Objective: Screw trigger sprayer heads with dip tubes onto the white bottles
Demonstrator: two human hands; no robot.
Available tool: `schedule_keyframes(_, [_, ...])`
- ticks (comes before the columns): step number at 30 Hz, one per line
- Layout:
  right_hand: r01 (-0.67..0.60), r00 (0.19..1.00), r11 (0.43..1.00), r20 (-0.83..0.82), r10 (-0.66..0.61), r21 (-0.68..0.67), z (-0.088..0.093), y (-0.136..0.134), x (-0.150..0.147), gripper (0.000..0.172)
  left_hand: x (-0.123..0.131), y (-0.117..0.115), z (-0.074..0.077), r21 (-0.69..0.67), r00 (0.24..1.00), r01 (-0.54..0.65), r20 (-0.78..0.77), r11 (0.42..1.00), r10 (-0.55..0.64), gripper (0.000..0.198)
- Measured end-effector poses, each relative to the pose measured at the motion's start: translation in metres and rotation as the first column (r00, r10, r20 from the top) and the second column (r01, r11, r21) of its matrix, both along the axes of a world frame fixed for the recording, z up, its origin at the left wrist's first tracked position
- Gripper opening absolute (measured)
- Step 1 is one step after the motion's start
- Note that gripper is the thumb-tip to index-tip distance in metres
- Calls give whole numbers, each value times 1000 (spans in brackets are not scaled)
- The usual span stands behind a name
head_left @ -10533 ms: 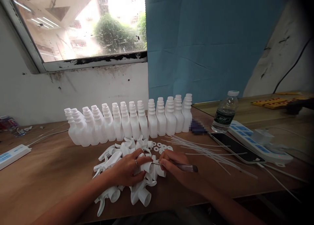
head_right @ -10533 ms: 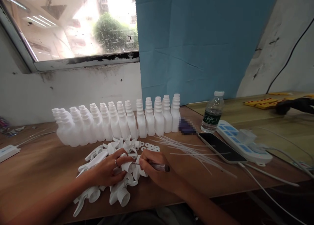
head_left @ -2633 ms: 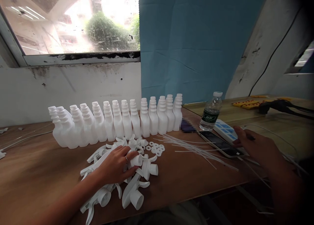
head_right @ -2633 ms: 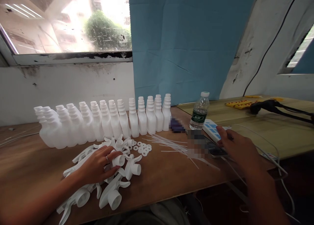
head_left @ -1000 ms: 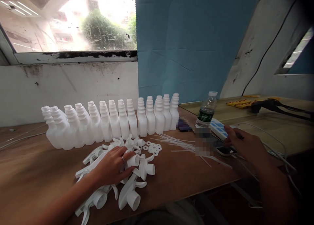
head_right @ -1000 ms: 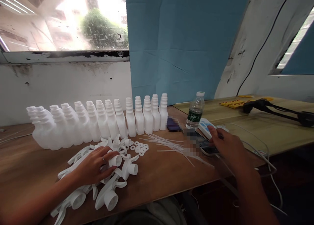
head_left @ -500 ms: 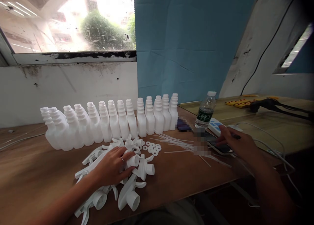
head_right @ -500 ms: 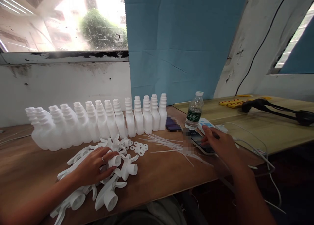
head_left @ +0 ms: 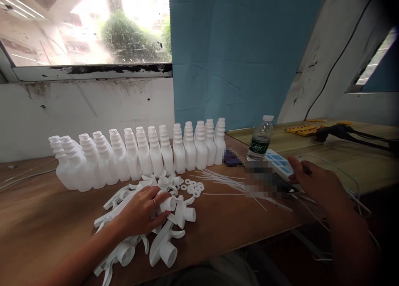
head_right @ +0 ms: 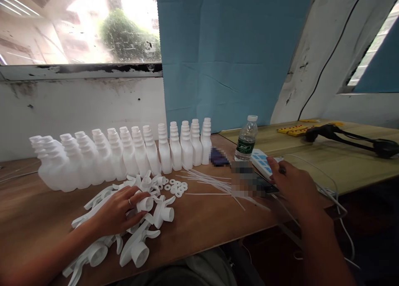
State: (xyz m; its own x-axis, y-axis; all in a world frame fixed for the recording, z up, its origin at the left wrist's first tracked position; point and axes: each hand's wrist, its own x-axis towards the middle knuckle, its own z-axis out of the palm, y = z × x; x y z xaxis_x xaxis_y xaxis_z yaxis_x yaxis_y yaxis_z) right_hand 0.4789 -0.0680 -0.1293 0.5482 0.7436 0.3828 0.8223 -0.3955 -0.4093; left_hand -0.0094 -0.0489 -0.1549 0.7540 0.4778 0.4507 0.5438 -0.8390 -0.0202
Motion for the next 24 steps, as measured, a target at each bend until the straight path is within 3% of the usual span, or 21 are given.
schedule_keyframes(3, [5,985,997,-170,-18,-79,6,-1,-13,43,0,1,0,-10,1000,-1,-5,1000,1,31])
schedule_keyframes(8, [-10,979,995,-201,-11,-102,13,-2,-24,39,0,1,-2,-15,1000,4,0,1000,-4,31])
schedule_keyframes(12, [-4,980,1000,-201,0,-18,10,-3,-19,34,0,1,-1,-9,1000,7,3,1000,-7,31])
schedule_keyframes(15, [-135,979,984,-135,149,113,3,-3,-20,27,0,0,0,-3,1000,11,5,1000,-11,29])
schedule_keyframes(17, [-322,941,936,-61,333,140,-1,-2,-28,25,0,0,0,-5,1000,8,1,1000,-8,30])
schedule_keyframes(19, [-497,867,866,-8,498,64,-4,1,-39,26,0,0,0,-11,1000,6,-2,1000,-6,31])
schedule_keyframes(24, [-682,724,721,26,689,-122,-16,18,-68,33,0,0,0,-7,1000,4,-2,1000,-4,32])
